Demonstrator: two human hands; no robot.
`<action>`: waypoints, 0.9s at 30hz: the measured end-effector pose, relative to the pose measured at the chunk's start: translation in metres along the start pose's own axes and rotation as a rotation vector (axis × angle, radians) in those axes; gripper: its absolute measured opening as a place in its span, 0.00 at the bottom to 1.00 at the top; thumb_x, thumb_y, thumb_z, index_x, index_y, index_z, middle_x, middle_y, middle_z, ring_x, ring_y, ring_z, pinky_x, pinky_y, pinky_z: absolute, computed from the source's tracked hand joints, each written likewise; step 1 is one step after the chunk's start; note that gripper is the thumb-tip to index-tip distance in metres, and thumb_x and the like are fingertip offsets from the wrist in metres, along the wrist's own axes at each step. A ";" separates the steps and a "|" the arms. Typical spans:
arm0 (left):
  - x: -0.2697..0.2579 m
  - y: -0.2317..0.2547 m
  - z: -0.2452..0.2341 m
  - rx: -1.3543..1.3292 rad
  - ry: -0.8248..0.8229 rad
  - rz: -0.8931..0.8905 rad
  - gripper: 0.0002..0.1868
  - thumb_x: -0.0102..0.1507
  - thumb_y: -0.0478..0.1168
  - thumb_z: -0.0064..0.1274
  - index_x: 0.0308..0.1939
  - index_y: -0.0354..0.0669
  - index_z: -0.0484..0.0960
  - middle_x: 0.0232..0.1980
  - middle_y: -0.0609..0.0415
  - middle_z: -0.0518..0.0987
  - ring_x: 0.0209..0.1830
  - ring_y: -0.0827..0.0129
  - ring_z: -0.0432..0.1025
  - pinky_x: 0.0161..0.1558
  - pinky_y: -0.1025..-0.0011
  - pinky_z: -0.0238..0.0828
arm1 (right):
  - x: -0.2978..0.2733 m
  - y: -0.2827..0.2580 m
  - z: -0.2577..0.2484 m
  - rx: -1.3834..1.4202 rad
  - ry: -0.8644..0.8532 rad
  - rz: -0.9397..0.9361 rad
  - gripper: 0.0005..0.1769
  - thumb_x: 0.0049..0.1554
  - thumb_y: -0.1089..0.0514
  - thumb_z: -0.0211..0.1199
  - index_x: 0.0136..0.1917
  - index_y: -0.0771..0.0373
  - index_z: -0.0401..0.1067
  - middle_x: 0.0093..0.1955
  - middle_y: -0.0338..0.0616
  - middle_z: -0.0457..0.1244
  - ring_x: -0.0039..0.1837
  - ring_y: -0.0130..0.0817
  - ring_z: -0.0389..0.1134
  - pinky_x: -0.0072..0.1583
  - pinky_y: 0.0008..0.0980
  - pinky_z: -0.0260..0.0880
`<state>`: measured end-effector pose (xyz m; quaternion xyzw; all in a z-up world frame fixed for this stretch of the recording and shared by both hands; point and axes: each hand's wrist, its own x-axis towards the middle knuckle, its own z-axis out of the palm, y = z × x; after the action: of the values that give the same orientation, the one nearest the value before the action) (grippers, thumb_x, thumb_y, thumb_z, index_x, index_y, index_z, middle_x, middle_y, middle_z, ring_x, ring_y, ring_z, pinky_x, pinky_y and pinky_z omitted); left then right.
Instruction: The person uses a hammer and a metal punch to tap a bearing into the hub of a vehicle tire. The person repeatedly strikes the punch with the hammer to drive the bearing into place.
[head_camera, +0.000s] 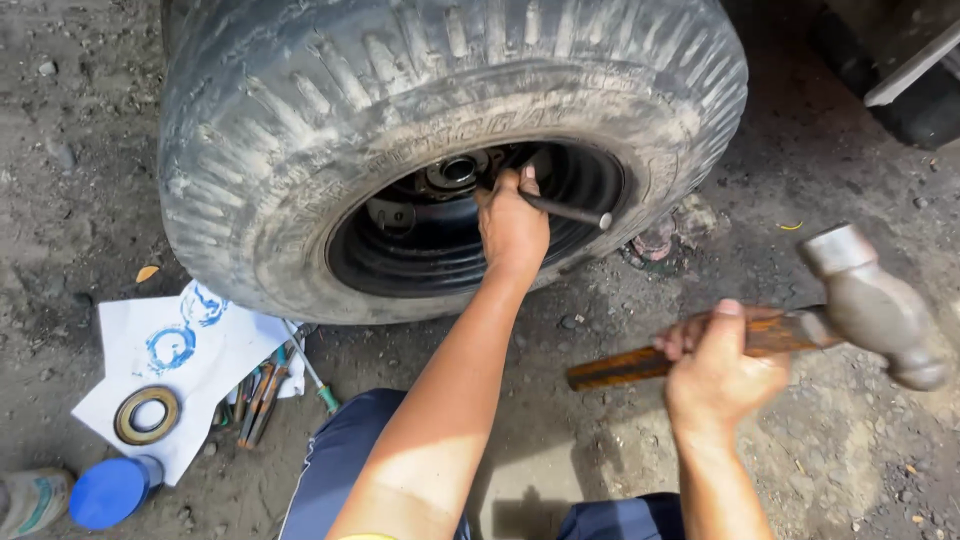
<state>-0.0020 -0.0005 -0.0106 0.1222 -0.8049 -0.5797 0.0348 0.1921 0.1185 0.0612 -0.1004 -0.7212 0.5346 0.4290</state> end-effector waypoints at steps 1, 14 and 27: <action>0.001 -0.005 0.001 0.023 -0.014 -0.008 0.24 0.72 0.62 0.35 0.53 0.52 0.79 0.60 0.37 0.71 0.60 0.36 0.73 0.64 0.50 0.70 | -0.005 0.008 0.004 -0.255 -0.087 0.202 0.15 0.64 0.62 0.53 0.34 0.63 0.65 0.19 0.48 0.55 0.22 0.42 0.62 0.30 0.38 0.61; 0.003 -0.008 0.010 0.224 -0.038 0.092 0.24 0.73 0.60 0.34 0.51 0.49 0.77 0.55 0.36 0.71 0.57 0.33 0.73 0.60 0.47 0.72 | 0.003 0.019 -0.015 0.207 0.104 0.141 0.10 0.67 0.65 0.51 0.42 0.65 0.58 0.22 0.41 0.48 0.20 0.34 0.54 0.27 0.41 0.64; 0.009 -0.005 0.005 0.228 -0.090 0.047 0.25 0.73 0.61 0.31 0.55 0.49 0.76 0.59 0.35 0.69 0.60 0.31 0.72 0.61 0.47 0.71 | -0.017 0.043 0.017 0.000 -0.182 0.634 0.09 0.61 0.63 0.58 0.39 0.68 0.66 0.21 0.46 0.50 0.18 0.38 0.55 0.21 0.44 0.61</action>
<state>-0.0109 0.0003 -0.0178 0.0803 -0.8689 -0.4884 -0.0017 0.1768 0.1148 0.0143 -0.2717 -0.6893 0.6485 0.1748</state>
